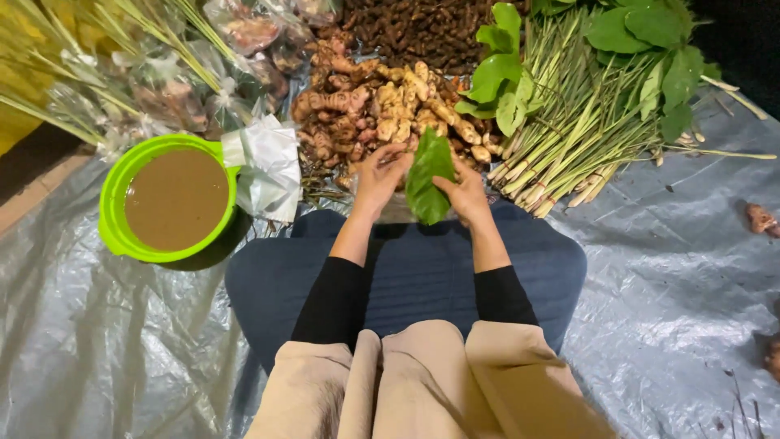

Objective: Washing ginger roots in a basin and packaging them along with other herbs into plastic bags.

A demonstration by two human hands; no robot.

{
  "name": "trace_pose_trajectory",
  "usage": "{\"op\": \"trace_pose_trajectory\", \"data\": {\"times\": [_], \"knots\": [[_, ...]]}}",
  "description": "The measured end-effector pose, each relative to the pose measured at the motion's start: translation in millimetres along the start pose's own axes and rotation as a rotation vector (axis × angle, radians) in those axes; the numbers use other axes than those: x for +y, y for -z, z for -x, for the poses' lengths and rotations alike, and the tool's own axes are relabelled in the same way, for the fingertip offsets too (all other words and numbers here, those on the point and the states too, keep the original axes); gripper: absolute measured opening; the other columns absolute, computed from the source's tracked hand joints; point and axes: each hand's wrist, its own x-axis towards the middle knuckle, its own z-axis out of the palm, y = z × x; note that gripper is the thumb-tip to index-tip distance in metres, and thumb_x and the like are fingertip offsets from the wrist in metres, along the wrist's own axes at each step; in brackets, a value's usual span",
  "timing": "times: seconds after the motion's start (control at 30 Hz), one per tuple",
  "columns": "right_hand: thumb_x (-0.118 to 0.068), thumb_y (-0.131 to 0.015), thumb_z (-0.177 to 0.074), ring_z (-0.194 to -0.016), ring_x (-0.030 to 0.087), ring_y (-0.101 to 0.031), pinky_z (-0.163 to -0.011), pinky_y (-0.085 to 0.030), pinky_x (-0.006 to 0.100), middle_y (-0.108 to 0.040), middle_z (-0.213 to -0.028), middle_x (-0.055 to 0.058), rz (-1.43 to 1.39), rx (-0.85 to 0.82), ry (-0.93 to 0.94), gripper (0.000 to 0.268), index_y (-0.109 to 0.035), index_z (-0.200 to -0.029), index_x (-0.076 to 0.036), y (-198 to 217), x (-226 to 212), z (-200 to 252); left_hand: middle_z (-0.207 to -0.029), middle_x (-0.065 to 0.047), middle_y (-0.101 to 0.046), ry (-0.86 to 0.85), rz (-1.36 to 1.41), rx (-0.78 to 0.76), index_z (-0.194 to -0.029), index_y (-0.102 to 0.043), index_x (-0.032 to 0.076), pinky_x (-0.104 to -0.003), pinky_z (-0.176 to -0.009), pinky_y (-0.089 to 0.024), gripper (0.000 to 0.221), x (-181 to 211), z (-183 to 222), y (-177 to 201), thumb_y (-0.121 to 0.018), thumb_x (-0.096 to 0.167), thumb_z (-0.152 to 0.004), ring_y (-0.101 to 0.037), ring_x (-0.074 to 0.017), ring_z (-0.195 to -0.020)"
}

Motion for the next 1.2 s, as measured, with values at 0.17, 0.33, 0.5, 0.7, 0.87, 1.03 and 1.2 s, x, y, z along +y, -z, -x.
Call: {"op": "trace_pose_trajectory", "data": {"times": [0.17, 0.33, 0.5, 0.7, 0.87, 1.03, 1.2], "knots": [[0.001, -0.070, -0.096, -0.103, 0.020, -0.064, -0.087, -0.057, 0.041, -0.068, -0.114, 0.011, -0.146, 0.257, 0.095, 0.039, -0.061, -0.134, -0.006, -21, 29, -11, -0.125, -0.022, -0.053, -0.263, -0.737, 0.283, -0.132, -0.059, 0.002, -0.056, -0.101, -0.046, 0.065, -20, 15, 59, -0.084, 0.041, -0.088, -0.056, -0.0448, -0.117], [0.000, -0.068, -0.097, -0.109, 0.021, -0.061, -0.097, -0.052, 0.044, -0.067, -0.115, 0.011, 0.075, 0.235, 0.247, 0.038, -0.062, -0.133, -0.011, -62, 20, -17, -0.127, -0.032, -0.058, -0.143, -0.817, 0.286, -0.140, -0.051, 0.000, -0.061, -0.103, -0.045, 0.086, -118, -12, 109, -0.091, 0.040, -0.075, -0.057, -0.0522, -0.120], [0.013, -0.059, -0.086, -0.111, 0.038, -0.069, -0.097, -0.054, 0.049, -0.074, -0.110, 0.011, 0.389, -0.059, 0.477, 0.043, -0.074, -0.117, -0.012, -72, 23, -17, -0.119, -0.014, -0.071, 0.217, -0.553, 0.249, -0.141, -0.055, 0.023, -0.044, -0.103, -0.050, 0.063, -119, -22, 106, -0.073, 0.022, -0.080, -0.065, -0.0348, -0.122], [0.009, -0.059, -0.082, -0.116, 0.034, -0.068, -0.102, -0.053, 0.046, -0.075, -0.115, 0.010, 0.743, -0.281, 0.643, 0.047, -0.078, -0.116, -0.017, -67, 82, -34, -0.123, -0.019, -0.059, 0.092, -0.004, 0.168, -0.142, -0.049, 0.005, -0.042, -0.100, -0.053, 0.063, -57, 7, 88, -0.063, -0.008, -0.081, -0.060, -0.0298, -0.118], [-0.003, -0.053, -0.093, -0.100, 0.028, -0.073, -0.089, -0.058, 0.042, -0.074, -0.107, 0.007, 1.166, -0.214, 0.585, 0.036, -0.073, -0.117, -0.020, -80, 96, -47, -0.129, -0.021, -0.061, -0.052, 0.028, 0.035, -0.147, -0.050, 0.013, -0.043, -0.103, -0.050, 0.068, -54, 10, 89, -0.058, -0.012, -0.085, -0.059, -0.0274, -0.120], [-0.008, -0.050, -0.093, -0.076, 0.031, -0.077, -0.066, -0.061, 0.045, -0.070, -0.093, 0.005, 1.503, -0.097, 0.390, 0.025, -0.070, -0.106, -0.014, -102, 143, -69, -0.135, -0.018, -0.064, -0.148, -0.148, -0.092, -0.148, -0.053, 0.020, -0.040, -0.099, -0.054, 0.068, -36, 16, 83, -0.062, -0.008, -0.086, -0.062, -0.0239, -0.119], [0.000, -0.064, -0.080, -0.145, 0.060, -0.029, -0.121, -0.028, 0.063, -0.036, -0.150, 0.042, 1.004, -0.553, 0.041, 0.084, -0.028, -0.154, 0.014, -115, 80, -29, -0.138, -0.022, -0.059, -0.048, -0.303, -0.017, -0.151, -0.048, 0.023, -0.048, -0.094, -0.057, 0.065, -29, 13, 91, -0.062, 0.002, -0.090, -0.064, -0.0368, -0.120]]}}
